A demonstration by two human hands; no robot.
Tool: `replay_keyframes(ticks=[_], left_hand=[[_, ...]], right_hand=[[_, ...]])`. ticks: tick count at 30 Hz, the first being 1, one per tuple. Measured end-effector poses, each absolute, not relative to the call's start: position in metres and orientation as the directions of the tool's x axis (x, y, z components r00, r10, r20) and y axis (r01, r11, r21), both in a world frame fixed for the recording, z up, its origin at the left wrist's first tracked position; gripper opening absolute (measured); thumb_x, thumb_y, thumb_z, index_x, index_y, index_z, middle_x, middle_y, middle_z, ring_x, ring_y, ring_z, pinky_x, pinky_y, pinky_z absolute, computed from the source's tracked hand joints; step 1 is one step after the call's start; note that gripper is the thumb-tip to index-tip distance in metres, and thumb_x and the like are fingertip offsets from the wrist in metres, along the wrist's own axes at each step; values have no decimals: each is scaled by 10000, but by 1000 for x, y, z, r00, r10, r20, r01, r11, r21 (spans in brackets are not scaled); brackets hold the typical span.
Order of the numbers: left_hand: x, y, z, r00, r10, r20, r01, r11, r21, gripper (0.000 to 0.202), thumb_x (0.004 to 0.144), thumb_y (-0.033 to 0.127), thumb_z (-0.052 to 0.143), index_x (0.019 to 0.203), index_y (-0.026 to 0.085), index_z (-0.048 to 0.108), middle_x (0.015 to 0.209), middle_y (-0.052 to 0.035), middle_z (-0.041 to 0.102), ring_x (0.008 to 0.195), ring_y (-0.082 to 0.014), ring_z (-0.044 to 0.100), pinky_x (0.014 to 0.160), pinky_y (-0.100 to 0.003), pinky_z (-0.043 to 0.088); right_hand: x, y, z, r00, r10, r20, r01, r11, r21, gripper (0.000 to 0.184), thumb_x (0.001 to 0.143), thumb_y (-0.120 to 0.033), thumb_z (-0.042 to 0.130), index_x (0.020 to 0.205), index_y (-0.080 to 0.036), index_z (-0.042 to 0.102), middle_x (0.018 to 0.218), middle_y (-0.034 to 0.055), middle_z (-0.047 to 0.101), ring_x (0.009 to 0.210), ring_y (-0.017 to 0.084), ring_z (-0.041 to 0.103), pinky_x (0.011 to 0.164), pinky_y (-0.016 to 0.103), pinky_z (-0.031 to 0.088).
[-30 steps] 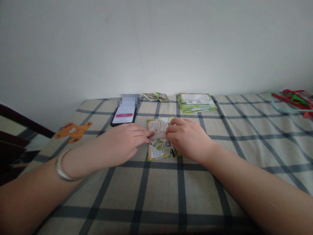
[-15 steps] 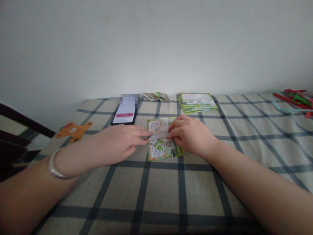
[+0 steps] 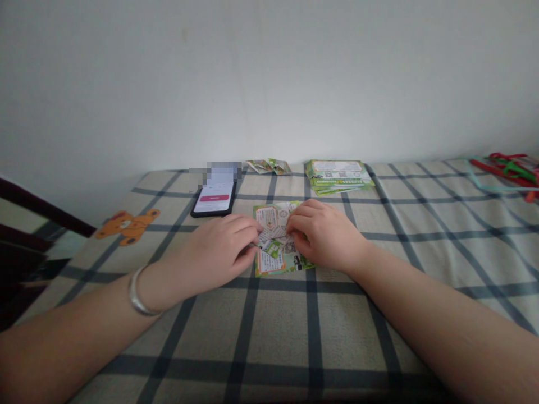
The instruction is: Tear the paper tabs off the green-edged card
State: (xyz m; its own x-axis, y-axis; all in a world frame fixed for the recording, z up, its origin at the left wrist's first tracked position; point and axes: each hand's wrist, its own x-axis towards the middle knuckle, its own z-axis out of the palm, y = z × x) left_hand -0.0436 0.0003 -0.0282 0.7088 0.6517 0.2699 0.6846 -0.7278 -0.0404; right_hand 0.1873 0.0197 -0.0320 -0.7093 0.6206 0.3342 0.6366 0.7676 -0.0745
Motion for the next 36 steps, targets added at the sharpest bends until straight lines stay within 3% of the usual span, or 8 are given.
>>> replay_keyframes(ticks=[5, 10, 17, 25, 32, 36], left_hand=[[-42, 4, -34, 703, 647, 294, 688, -724, -54, 149, 924, 198, 472, 877, 139, 601, 886, -61, 628, 847, -199, 578, 756, -359, 511], [-44, 8, -43, 667, 664, 337, 711, -702, -24, 286, 910, 215, 529, 1186, 143, 559, 1110, -96, 595, 1037, -235, 552, 896, -413, 491], [-44, 11, -50, 656, 667, 353, 710, -704, 12, 318, 914, 212, 509, 1221, 146, 555, 1229, -104, 543, 1154, -247, 484, 1015, -439, 423], [-43, 14, -52, 649, 662, 374, 694, -717, 65, 290, 906, 234, 535, 1185, 158, 531, 1209, -85, 566, 1145, -245, 482, 1021, -440, 405], [-42, 16, -47, 584, 706, 400, 658, -700, 276, 159, 834, 190, 643, 958, 162, 548, 977, -44, 611, 1003, -218, 529, 905, -402, 459], [-40, 19, -46, 477, 789, 387, 618, -614, 491, 108, 812, 153, 664, 861, 173, 570, 835, -1, 612, 822, -166, 566, 755, -328, 481]], right_hand=[[186, 22, -37, -707, 615, 349, 629, 772, -86, 161, 866, -255, 582, 949, -157, 679, 986, 86, 683, 922, 217, 601, 838, 361, 479], [183, 21, -39, -711, 595, 375, 623, 780, -58, 170, 869, -186, 572, 986, -150, 689, 1053, 78, 684, 957, 216, 594, 880, 363, 483], [181, 21, -38, -721, 569, 396, 616, 787, -9, 178, 883, -179, 559, 980, -150, 706, 1055, 71, 687, 940, 225, 596, 860, 373, 502], [178, 21, -38, -682, 594, 426, 646, 763, -30, 144, 858, -160, 576, 917, -148, 706, 1025, 69, 698, 934, 219, 605, 862, 367, 505], [183, 25, -42, -653, 640, 404, 639, 752, -158, 130, 856, -198, 588, 907, -179, 706, 1034, 52, 687, 961, 205, 594, 886, 363, 483], [183, 26, -40, -636, 650, 416, 615, 753, -235, 140, 873, -213, 568, 883, -177, 703, 1037, 63, 684, 959, 198, 595, 881, 357, 481]])
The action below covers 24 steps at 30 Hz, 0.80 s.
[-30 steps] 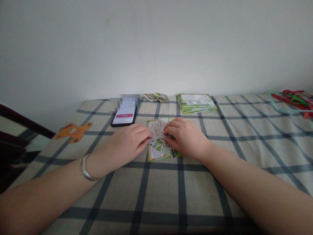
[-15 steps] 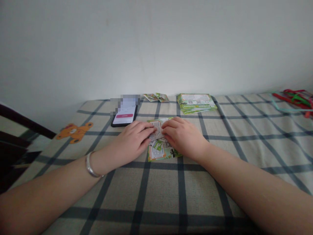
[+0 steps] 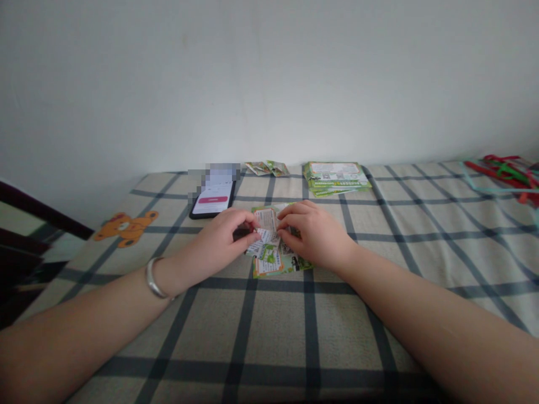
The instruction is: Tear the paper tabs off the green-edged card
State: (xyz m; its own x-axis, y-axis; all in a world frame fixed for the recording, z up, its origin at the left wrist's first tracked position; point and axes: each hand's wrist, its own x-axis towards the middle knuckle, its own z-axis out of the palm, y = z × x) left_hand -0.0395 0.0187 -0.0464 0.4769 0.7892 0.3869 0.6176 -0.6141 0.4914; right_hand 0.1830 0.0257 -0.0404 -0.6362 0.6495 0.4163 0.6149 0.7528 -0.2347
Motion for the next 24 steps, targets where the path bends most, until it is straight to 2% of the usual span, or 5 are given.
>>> replay_keyframes(ticks=[4, 7, 10, 15, 24], left_hand=[[-40, 18, -46, 394, 833, 388, 508, -549, 664, 77, 837, 159, 635, 850, 180, 562, 828, 12, 618, 756, -127, 581, 668, -271, 472], [-41, 17, -45, 384, 793, 473, 429, -607, 669, 99, 842, 144, 624, 800, 176, 541, 852, 5, 627, 813, -129, 599, 720, -283, 480], [-42, 17, -45, 401, 740, 540, 368, -670, 645, 130, 825, 94, 630, 773, 170, 537, 881, -1, 642, 864, -130, 614, 802, -305, 485], [-44, 18, -43, 468, 665, 582, 381, -746, 546, 120, 820, 81, 640, 798, 171, 564, 892, 2, 650, 891, -126, 610, 839, -306, 477], [-44, 18, -40, 670, 525, 525, 485, -845, 225, 84, 837, 88, 566, 815, 170, 569, 898, -20, 638, 914, -171, 579, 857, -346, 459]], right_hand=[[184, 26, -38, -612, 649, 453, 569, 758, -319, 128, 882, -246, 577, 875, -171, 680, 1007, 70, 690, 952, 192, 602, 883, 358, 476], [185, 28, -40, -611, 629, 481, 544, 775, -322, 105, 825, -265, 660, 876, -173, 661, 989, 71, 692, 938, 197, 607, 868, 361, 477], [188, 29, -43, -615, 626, 479, 557, 775, -298, 93, 811, -196, 658, 904, -187, 657, 980, 58, 688, 918, 192, 603, 847, 353, 478], [191, 30, -42, -630, 617, 471, 551, 783, -289, 98, 829, -133, 608, 904, -180, 648, 917, 55, 692, 876, 188, 610, 815, 344, 489], [197, 30, -38, -751, 468, 467, 414, 883, -219, 139, 869, -169, 583, 979, -191, 664, 996, 53, 702, 927, 174, 633, 823, 325, 496]])
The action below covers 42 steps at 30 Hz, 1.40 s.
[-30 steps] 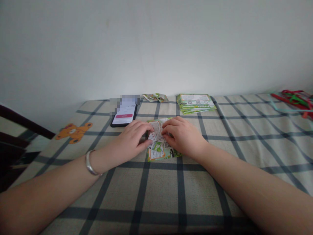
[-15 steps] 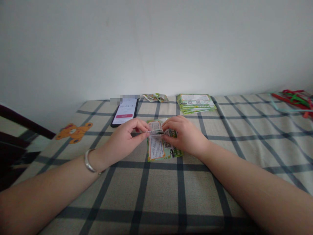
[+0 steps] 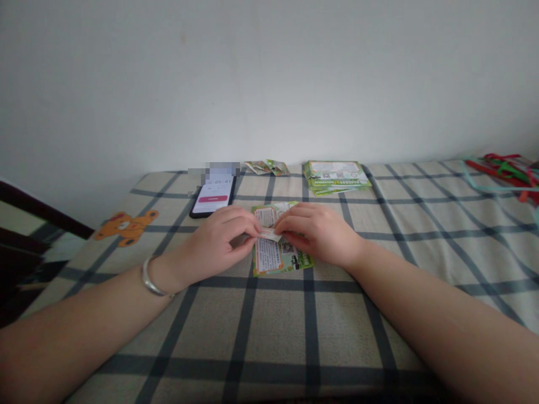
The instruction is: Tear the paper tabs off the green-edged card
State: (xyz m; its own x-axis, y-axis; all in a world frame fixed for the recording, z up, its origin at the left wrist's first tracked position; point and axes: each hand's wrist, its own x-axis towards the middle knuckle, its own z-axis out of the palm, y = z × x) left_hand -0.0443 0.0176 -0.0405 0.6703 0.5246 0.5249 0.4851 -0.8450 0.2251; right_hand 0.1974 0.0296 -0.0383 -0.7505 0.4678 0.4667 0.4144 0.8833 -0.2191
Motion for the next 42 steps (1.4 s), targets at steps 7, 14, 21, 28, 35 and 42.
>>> replay_keyframes(ticks=[7, 14, 21, 28, 35, 42], left_hand=[[-46, 20, -45, 738, 515, 435, 515, -847, 130, 158, 843, 83, 544, 893, 197, 641, 943, -22, 616, 901, -175, 566, 817, -339, 452], [-45, 16, -42, 744, 527, 410, 547, -833, 78, 203, 859, 81, 498, 861, 183, 673, 898, -48, 580, 855, -183, 545, 766, -333, 463], [-45, 11, -37, 804, 485, 343, 487, -869, 86, 103, 848, 255, 628, 884, 161, 647, 941, -48, 618, 896, -196, 564, 815, -349, 473], [-45, 11, -36, 788, 517, 334, 538, -842, 35, 140, 841, 291, 657, 866, 154, 641, 982, -55, 634, 919, -206, 586, 823, -359, 491], [-46, 12, -33, 802, 493, 337, 534, -844, -38, 141, 884, 236, 568, 890, 124, 654, 964, -90, 663, 949, -213, 617, 885, -375, 510], [-52, 16, -39, 824, 441, 356, 521, -837, -168, 161, 897, 225, 522, 864, 127, 646, 993, -74, 680, 776, -177, 655, 665, -305, 534]], right_hand=[[195, 23, -32, -865, 366, 343, 366, 928, -66, 217, 932, -220, 510, 1072, -209, 675, 1090, 51, 697, 968, 183, 628, 824, 344, 503], [188, 17, -32, -902, 321, 289, 362, 927, 99, 221, 933, -204, 501, 1071, -193, 674, 1061, 55, 708, 1012, 216, 616, 834, 360, 498], [186, 16, -35, -842, 419, 339, 451, 892, 18, 220, 950, -275, 480, 972, -191, 683, 927, 54, 714, 879, 190, 636, 759, 335, 490], [188, 22, -33, -780, 518, 352, 499, 853, -149, 323, 821, -312, 637, 1111, -170, 633, 1101, 88, 683, 995, 218, 629, 877, 370, 497], [196, 23, -28, -801, 498, 333, 481, 866, -137, 342, 779, -192, 610, 1118, -183, 658, 1111, 65, 692, 1021, 215, 611, 924, 381, 474], [198, 23, -30, -795, 517, 318, 508, 853, -118, 280, 811, -257, 624, 1079, -203, 686, 1032, 48, 702, 966, 209, 601, 867, 367, 469]])
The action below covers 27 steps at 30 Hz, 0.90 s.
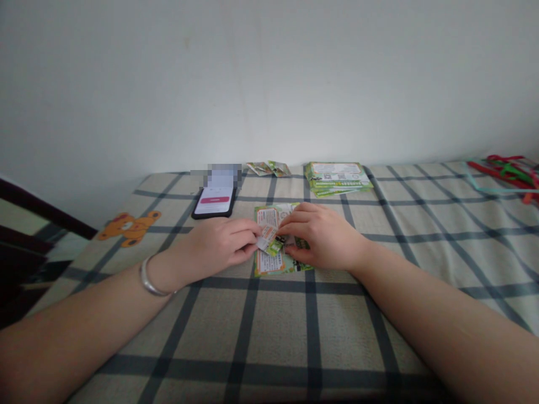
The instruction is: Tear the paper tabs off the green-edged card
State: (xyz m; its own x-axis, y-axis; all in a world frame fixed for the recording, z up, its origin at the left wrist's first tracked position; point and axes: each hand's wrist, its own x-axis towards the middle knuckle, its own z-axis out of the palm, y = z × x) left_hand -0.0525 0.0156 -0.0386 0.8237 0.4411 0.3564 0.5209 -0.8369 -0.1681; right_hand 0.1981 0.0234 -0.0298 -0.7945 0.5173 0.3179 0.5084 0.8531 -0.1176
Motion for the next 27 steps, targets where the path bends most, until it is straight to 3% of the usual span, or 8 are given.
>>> replay_keyframes(ticks=[4, 11, 16, 20, 27], left_hand=[[-52, 17, -39, 824, 439, 357, 526, -827, -197, 153, 888, 218, 529, 846, 133, 648, 948, -69, 681, 762, -164, 643, 670, -289, 521], [-51, 18, -38, 822, 437, 365, 514, -845, -146, 171, 887, 188, 509, 827, 128, 656, 899, -71, 681, 838, -193, 638, 757, -334, 527], [-50, 17, -40, 763, 510, 397, 573, -818, -52, 144, 857, 174, 521, 775, 152, 637, 970, -32, 678, 782, -165, 639, 681, -302, 500], [-46, 15, -39, 717, 578, 389, 627, -779, 4, 117, 825, 156, 541, 734, 156, 615, 905, -36, 660, 807, -169, 613, 721, -309, 475], [-39, 3, -33, 582, 709, 398, 791, -608, -72, 106, 810, 221, 600, 717, 170, 600, 801, -34, 621, 790, -201, 554, 743, -372, 396]], right_hand=[[196, 24, -33, -796, 503, 336, 506, 858, -85, 268, 829, -271, 618, 1082, -218, 687, 1007, 52, 696, 918, 205, 597, 820, 358, 462], [193, 25, -36, -840, 446, 310, 489, 869, 75, 190, 895, -262, 557, 1009, -227, 706, 928, 62, 700, 875, 216, 573, 755, 360, 444], [189, 25, -35, -796, 492, 354, 508, 860, -54, 158, 879, -224, 562, 880, -200, 718, 863, 52, 691, 823, 189, 574, 752, 328, 445], [185, 23, -34, -740, 565, 364, 563, 817, -124, 137, 842, -188, 577, 786, -184, 702, 774, 41, 668, 775, 180, 570, 735, 316, 440], [176, 18, -31, -628, 697, 347, 706, 697, -121, 148, 794, -195, 585, 656, -181, 638, 654, 24, 614, 682, 166, 542, 698, 313, 406]])
